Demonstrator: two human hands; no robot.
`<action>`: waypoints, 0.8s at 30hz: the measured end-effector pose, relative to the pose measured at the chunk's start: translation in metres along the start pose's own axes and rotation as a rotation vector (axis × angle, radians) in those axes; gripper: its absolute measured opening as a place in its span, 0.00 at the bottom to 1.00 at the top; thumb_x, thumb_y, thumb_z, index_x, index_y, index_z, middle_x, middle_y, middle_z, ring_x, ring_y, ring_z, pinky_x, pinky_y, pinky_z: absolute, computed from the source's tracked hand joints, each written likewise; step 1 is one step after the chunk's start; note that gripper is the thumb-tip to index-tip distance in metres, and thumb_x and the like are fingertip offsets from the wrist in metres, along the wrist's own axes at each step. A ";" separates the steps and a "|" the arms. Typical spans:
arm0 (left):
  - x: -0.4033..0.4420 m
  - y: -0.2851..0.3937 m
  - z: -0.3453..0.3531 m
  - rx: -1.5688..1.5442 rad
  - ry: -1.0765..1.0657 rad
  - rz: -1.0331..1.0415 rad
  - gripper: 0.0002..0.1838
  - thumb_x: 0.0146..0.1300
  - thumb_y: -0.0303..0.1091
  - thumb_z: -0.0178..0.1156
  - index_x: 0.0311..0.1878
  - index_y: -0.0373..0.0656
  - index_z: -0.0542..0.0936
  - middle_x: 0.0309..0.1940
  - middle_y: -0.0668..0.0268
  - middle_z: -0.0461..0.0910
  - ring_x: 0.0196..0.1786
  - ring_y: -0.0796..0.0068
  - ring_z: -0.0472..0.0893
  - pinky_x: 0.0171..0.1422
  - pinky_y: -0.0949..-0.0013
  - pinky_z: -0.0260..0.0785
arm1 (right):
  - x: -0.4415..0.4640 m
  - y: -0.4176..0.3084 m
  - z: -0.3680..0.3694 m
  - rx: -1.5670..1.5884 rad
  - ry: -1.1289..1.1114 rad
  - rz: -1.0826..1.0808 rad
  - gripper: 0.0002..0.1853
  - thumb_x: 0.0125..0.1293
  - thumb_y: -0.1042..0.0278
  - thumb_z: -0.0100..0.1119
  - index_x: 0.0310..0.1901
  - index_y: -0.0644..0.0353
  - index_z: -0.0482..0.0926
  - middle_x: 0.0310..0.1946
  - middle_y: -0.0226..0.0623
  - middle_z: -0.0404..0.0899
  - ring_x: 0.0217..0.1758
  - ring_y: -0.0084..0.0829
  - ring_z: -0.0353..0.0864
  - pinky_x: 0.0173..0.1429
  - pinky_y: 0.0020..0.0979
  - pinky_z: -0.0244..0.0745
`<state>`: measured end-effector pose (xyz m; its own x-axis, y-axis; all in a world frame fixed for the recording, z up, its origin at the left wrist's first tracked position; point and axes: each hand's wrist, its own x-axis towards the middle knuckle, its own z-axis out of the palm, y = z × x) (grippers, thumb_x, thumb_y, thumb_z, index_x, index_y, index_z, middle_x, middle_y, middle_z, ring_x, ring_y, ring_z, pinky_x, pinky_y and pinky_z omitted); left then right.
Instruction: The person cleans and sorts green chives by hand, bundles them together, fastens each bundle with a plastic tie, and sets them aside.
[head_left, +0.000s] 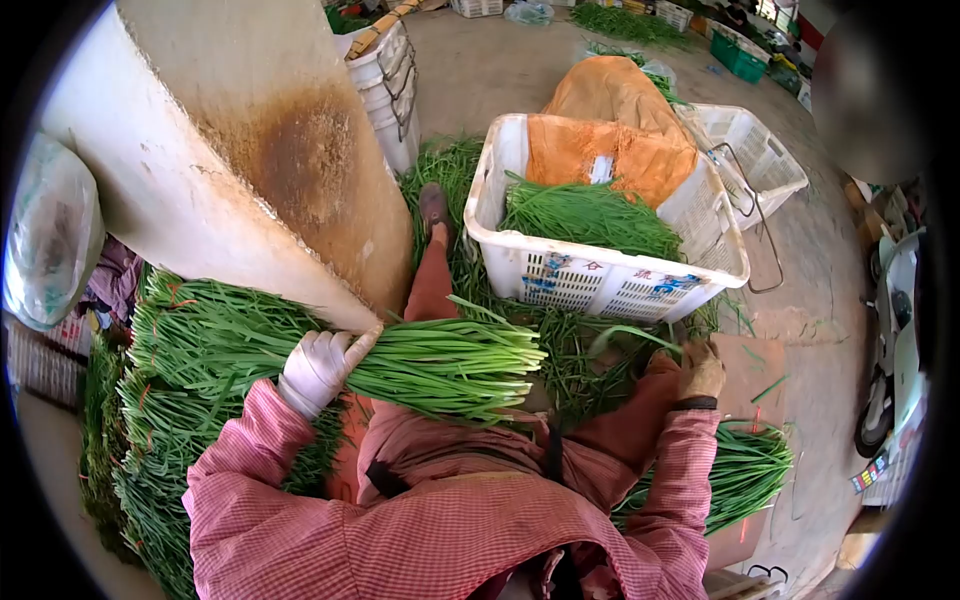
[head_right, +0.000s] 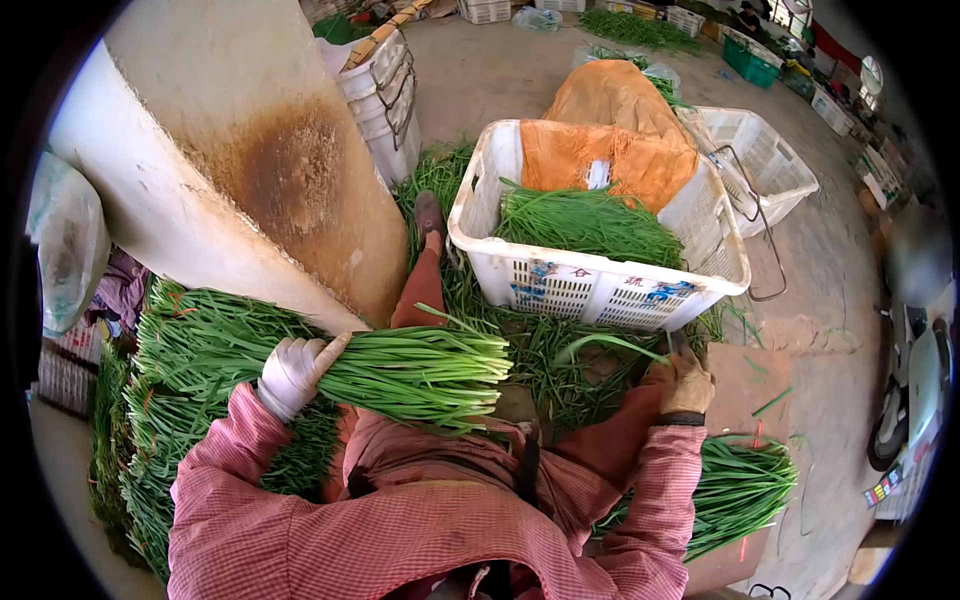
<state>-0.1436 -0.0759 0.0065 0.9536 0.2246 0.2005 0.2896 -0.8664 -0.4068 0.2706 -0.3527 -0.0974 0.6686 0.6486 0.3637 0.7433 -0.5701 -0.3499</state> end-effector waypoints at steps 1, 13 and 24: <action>-0.001 -0.001 0.003 -0.009 -0.003 -0.012 0.30 0.43 0.27 0.51 0.56 0.45 0.65 0.22 0.68 0.68 0.22 0.71 0.70 0.28 0.68 0.63 | 0.008 -0.002 -0.005 -0.401 -0.497 0.400 0.24 0.44 0.73 0.61 0.47 0.53 0.72 0.50 0.40 0.69 0.54 0.43 0.67 0.50 0.37 0.69; 0.012 0.010 0.001 0.013 -0.021 0.012 0.31 0.48 0.27 0.48 0.60 0.52 0.62 0.19 0.69 0.67 0.20 0.74 0.70 0.28 0.71 0.67 | -0.011 -0.249 0.028 0.494 -0.145 -0.701 0.09 0.46 0.67 0.61 0.33 0.48 0.80 0.48 0.27 0.74 0.58 0.33 0.62 0.61 0.37 0.54; -0.001 0.006 0.016 -0.085 0.007 0.014 0.28 0.45 0.27 0.49 0.55 0.49 0.67 0.23 0.70 0.69 0.26 0.73 0.71 0.33 0.71 0.65 | 0.000 -0.154 -0.010 1.359 -0.161 0.221 0.06 0.60 0.73 0.51 0.38 0.64 0.74 0.28 0.32 0.76 0.22 0.15 0.70 0.25 0.15 0.65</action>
<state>-0.1415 -0.0736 -0.0107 0.9567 0.2096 0.2018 0.2682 -0.9043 -0.3321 0.1566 -0.2703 -0.0346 0.6898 0.7137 0.1213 -0.0406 0.2054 -0.9778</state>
